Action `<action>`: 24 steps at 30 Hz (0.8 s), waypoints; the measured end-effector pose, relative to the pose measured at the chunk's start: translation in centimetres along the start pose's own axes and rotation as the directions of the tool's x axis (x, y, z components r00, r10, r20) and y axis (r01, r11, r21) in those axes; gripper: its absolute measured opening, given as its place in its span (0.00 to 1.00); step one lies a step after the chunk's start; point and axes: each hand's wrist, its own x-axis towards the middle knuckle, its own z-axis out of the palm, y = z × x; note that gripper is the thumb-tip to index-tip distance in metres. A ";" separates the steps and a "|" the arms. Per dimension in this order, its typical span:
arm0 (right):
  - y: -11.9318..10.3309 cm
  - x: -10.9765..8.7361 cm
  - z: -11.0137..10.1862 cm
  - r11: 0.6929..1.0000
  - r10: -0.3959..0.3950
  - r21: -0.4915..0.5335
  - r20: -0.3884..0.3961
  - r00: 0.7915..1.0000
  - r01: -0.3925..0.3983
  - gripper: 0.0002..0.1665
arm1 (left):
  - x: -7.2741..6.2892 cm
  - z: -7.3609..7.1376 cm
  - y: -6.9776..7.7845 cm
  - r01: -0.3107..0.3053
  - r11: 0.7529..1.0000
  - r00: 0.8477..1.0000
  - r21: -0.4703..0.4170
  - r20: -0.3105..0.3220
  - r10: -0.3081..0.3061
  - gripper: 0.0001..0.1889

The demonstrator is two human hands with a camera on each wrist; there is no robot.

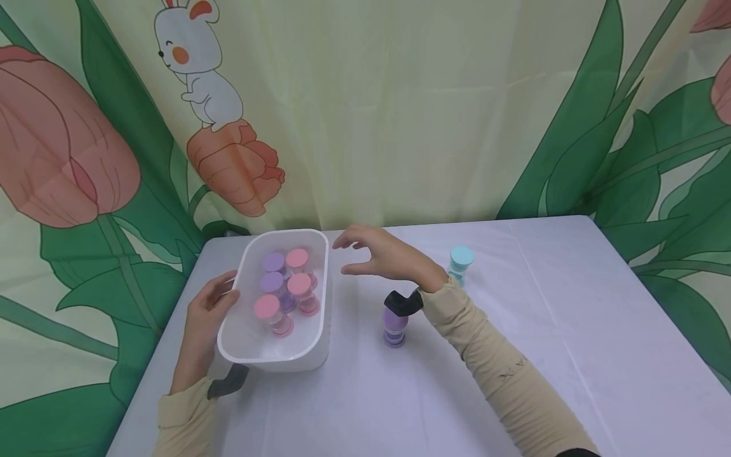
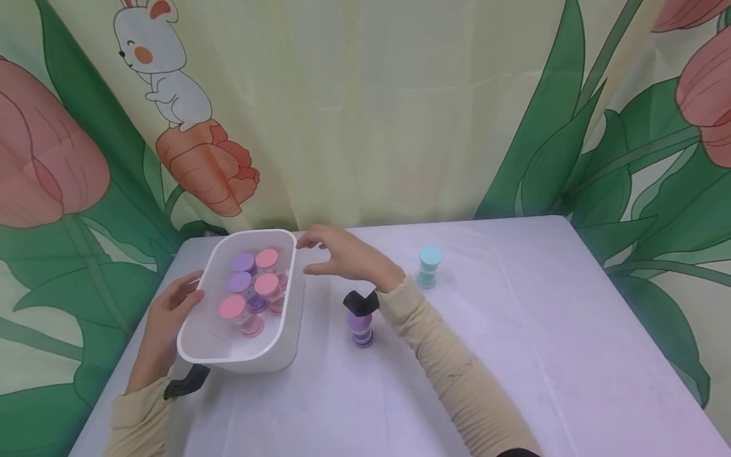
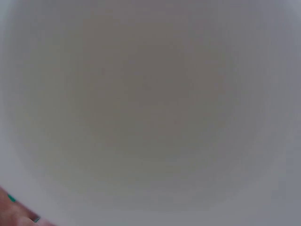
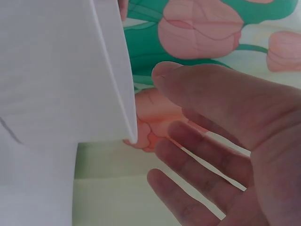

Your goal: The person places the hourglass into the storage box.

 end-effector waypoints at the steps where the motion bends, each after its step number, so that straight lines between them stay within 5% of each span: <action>1: 0.2 -0.2 -0.1 1.000 0.005 -0.004 -0.003 1.000 -0.005 0.24 | 0.0 0.0 0.0 -0.001 1.000 1.000 -0.001 -0.001 0.001 0.27; 24: 3.4 -4.6 -2.6 0.997 0.074 0.040 -0.104 0.992 -0.070 0.22 | -0.1 0.2 0.1 -0.006 1.000 1.000 0.002 -0.007 0.006 0.27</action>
